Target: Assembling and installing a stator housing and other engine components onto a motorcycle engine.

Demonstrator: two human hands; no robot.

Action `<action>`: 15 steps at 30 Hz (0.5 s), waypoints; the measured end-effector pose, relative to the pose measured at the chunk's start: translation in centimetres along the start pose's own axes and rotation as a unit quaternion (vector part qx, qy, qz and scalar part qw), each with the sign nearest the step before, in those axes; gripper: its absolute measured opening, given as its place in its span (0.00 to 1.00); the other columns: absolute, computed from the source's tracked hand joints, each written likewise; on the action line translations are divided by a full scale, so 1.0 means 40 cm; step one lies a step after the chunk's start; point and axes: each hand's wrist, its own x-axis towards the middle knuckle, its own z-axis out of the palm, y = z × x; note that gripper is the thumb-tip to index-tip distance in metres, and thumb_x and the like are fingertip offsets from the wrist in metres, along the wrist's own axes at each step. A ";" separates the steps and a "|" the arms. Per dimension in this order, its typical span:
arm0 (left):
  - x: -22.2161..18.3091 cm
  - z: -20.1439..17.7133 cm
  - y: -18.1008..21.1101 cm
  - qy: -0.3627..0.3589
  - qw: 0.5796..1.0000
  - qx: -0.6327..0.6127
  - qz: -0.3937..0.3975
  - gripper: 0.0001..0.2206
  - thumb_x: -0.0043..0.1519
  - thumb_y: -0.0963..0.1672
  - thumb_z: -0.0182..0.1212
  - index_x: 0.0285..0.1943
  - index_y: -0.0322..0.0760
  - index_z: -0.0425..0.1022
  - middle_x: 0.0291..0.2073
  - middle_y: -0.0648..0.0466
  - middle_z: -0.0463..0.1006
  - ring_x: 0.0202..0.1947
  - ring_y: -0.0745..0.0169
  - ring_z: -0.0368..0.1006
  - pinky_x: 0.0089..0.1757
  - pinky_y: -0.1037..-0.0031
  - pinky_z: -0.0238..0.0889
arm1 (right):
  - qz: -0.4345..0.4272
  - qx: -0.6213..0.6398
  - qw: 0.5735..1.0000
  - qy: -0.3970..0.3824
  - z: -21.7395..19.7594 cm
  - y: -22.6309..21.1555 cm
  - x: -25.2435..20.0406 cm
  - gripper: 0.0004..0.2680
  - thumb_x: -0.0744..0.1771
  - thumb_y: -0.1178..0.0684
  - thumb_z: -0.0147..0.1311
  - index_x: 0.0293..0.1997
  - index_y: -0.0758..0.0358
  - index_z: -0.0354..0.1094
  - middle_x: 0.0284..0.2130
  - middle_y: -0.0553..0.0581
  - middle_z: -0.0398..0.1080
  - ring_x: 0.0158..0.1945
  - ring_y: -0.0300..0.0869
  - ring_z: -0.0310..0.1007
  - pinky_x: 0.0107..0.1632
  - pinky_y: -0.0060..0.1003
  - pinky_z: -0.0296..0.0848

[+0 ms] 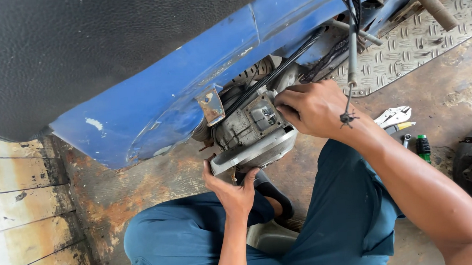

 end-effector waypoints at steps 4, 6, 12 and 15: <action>0.000 0.002 -0.003 0.009 1.000 -0.007 0.013 0.58 0.52 0.58 0.77 0.80 0.33 0.37 0.70 0.35 0.48 0.70 0.27 0.46 0.60 0.26 0.48 | 0.009 -0.021 0.999 -0.022 0.058 0.048 -0.006 0.04 0.65 0.51 0.58 0.39 0.55 0.74 0.23 0.54 0.74 0.26 0.54 0.77 0.31 0.45 0.76; -0.003 0.003 -0.017 0.010 1.000 -0.001 0.015 0.58 0.51 0.58 0.78 0.80 0.33 0.38 0.71 0.36 0.48 0.70 0.28 0.46 0.60 0.26 0.48 | 0.036 0.045 0.998 -0.008 0.042 0.055 -0.013 0.05 0.65 0.51 0.58 0.41 0.57 0.73 0.24 0.57 0.74 0.29 0.58 0.77 0.31 0.50 0.75; -0.006 0.004 -0.019 0.007 1.000 -0.004 0.024 0.58 0.51 0.57 0.78 0.80 0.33 0.37 0.71 0.35 0.47 0.70 0.26 0.46 0.62 0.28 0.47 | 0.151 0.226 0.960 -0.064 -0.068 0.019 -0.075 0.07 0.67 0.54 0.50 0.41 0.65 0.71 0.19 0.64 0.70 0.22 0.60 0.73 0.27 0.50 0.74; -0.002 0.003 -0.015 0.005 1.000 -0.010 0.023 0.58 0.52 0.57 0.78 0.80 0.32 0.36 0.70 0.35 0.47 0.70 0.25 0.46 0.62 0.29 0.46 | 0.175 0.189 0.954 -0.150 -0.097 -0.014 -0.109 0.08 0.66 0.52 0.52 0.41 0.67 0.72 0.20 0.68 0.72 0.22 0.61 0.75 0.27 0.51 0.75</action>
